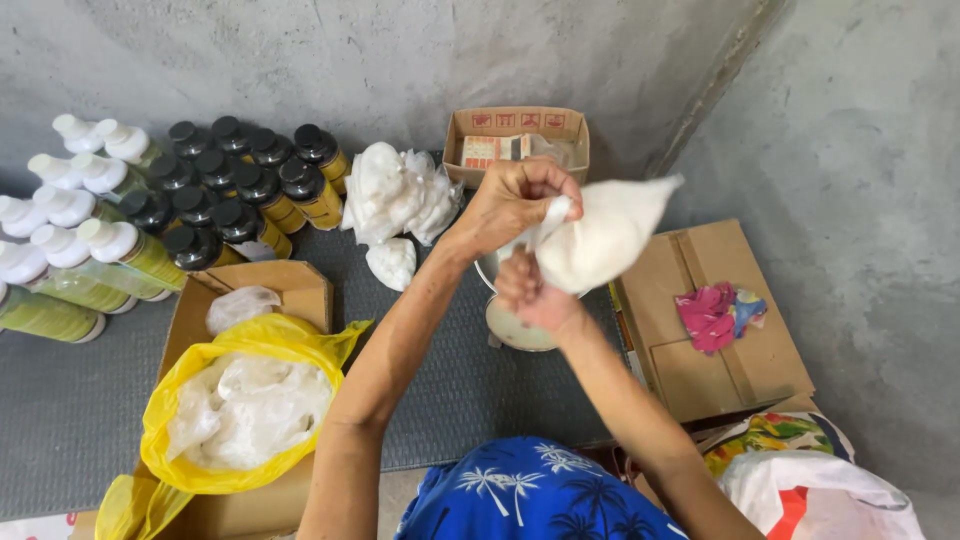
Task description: Measure and package powder into small plastic bags using a scoop, bowl, and scale.
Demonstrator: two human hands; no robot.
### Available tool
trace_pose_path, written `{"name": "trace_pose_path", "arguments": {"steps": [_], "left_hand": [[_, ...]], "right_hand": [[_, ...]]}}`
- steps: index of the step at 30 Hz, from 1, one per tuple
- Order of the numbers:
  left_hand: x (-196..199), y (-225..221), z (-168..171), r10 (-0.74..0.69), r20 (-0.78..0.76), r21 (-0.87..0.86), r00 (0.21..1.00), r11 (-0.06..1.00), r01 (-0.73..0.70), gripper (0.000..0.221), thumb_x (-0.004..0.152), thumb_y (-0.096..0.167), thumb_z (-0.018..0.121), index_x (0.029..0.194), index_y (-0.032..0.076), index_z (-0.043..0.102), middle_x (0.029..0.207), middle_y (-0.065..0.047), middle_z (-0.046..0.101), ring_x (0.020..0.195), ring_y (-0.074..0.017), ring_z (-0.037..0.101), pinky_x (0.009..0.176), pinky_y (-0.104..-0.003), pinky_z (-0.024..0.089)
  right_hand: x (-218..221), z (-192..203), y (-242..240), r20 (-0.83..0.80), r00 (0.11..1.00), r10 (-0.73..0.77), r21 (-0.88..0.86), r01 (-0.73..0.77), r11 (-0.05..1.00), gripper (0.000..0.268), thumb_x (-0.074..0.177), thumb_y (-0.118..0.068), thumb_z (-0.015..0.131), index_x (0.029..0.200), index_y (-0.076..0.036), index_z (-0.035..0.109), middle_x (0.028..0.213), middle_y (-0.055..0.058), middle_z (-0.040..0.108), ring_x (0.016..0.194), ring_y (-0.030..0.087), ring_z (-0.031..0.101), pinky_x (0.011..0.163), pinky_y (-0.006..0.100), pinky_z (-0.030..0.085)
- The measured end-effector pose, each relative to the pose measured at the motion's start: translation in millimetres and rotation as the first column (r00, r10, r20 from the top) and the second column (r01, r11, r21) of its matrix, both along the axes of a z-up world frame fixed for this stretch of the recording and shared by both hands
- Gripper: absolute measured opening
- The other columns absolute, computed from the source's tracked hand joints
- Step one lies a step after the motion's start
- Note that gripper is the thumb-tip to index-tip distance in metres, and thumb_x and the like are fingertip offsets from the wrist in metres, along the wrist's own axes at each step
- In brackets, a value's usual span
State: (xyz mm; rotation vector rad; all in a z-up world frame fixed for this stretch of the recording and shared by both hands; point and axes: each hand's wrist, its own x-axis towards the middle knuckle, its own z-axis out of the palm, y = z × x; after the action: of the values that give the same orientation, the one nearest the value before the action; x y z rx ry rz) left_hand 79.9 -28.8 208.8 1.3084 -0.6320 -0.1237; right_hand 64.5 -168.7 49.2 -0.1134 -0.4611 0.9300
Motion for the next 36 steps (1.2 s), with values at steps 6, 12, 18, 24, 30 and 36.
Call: {"name": "trace_pose_path", "arguments": {"steps": [6, 12, 18, 24, 30, 36], "left_hand": [[-23.8, -0.8, -24.6, -0.034, 0.128, 0.184, 0.991, 0.983, 0.01, 0.007, 0.092, 0.007, 0.079, 0.095, 0.004, 0.073, 0.094, 0.002, 0.07, 0.085, -0.0072, 0.064, 0.076, -0.026, 0.054], [21.5, 9.7, -135.5, 0.356, -0.071, 0.114, 0.932, 0.931, -0.347, 0.007, 0.094, 0.008, 0.077, 0.094, 0.004, 0.071, 0.086, -0.001, 0.069, 0.075, -0.009, 0.059, 0.065, -0.026, 0.051], [48.4, 0.7, -178.6, 0.344, -0.365, 0.065, 0.865, 0.936, -0.345, 0.012, 0.097, 0.013, 0.066, 0.102, 0.005, 0.074, 0.088, 0.001, 0.07, 0.073, -0.0074, 0.062, 0.064, -0.025, 0.056], [51.0, -7.5, -211.3, 0.271, -0.502, -0.03, 0.821, 0.944, -0.329, 0.016, 0.1, 0.013, 0.067, 0.106, -0.001, 0.072, 0.084, -0.003, 0.066, 0.07, -0.0102, 0.06, 0.066, -0.025, 0.057], [44.1, -20.0, -221.2, 0.273, -0.653, -0.188, 0.706, 0.845, -0.5, 0.021, 0.1, 0.014, 0.065, 0.111, -0.004, 0.068, 0.088, -0.008, 0.067, 0.073, -0.0137, 0.066, 0.075, -0.031, 0.065], [24.1, -46.6, -201.7, 0.4, -0.611, -0.199, 0.684, 0.758, -0.621, 0.021, 0.098, 0.011, 0.064, 0.114, -0.002, 0.069, 0.095, -0.005, 0.07, 0.075, -0.0113, 0.066, 0.069, -0.026, 0.06]], "right_hand": [[76.5, 34.7, -67.4, 0.576, 0.761, -0.298, -0.49, 0.613, 0.62, 0.027, 0.09, -0.015, 0.063, 0.116, -0.007, 0.066, 0.099, 0.003, 0.07, 0.09, 0.013, 0.067, 0.082, 0.028, 0.053], [62.5, 65.2, -104.2, 0.909, 0.41, 0.069, -0.404, 0.833, 0.377, 0.02, 0.108, -0.018, 0.06, 0.102, -0.002, 0.069, 0.091, -0.001, 0.063, 0.086, 0.007, 0.054, 0.078, 0.024, 0.045], [58.4, 40.0, -67.8, 0.931, 0.358, 0.074, -0.363, 0.876, 0.319, 0.022, 0.108, -0.019, 0.059, 0.096, -0.002, 0.067, 0.087, 0.0, 0.063, 0.083, 0.008, 0.056, 0.076, 0.026, 0.047], [36.2, 89.4, -51.8, 0.609, 0.678, -0.412, -0.48, 0.728, 0.49, 0.018, 0.095, -0.011, 0.061, 0.112, -0.009, 0.068, 0.097, -0.001, 0.07, 0.086, 0.01, 0.063, 0.077, 0.026, 0.053], [35.5, 24.3, -54.6, 0.895, 0.391, -0.215, -0.374, 0.92, 0.115, 0.016, 0.097, -0.002, 0.069, 0.112, -0.002, 0.07, 0.099, 0.004, 0.07, 0.087, 0.011, 0.063, 0.079, 0.028, 0.053], [4.4, 44.4, -25.7, 0.997, -0.045, -0.059, 0.034, 0.983, -0.183, 0.021, 0.085, -0.002, 0.079, 0.104, -0.002, 0.072, 0.099, 0.01, 0.07, 0.086, 0.018, 0.07, 0.078, 0.031, 0.056]]}}
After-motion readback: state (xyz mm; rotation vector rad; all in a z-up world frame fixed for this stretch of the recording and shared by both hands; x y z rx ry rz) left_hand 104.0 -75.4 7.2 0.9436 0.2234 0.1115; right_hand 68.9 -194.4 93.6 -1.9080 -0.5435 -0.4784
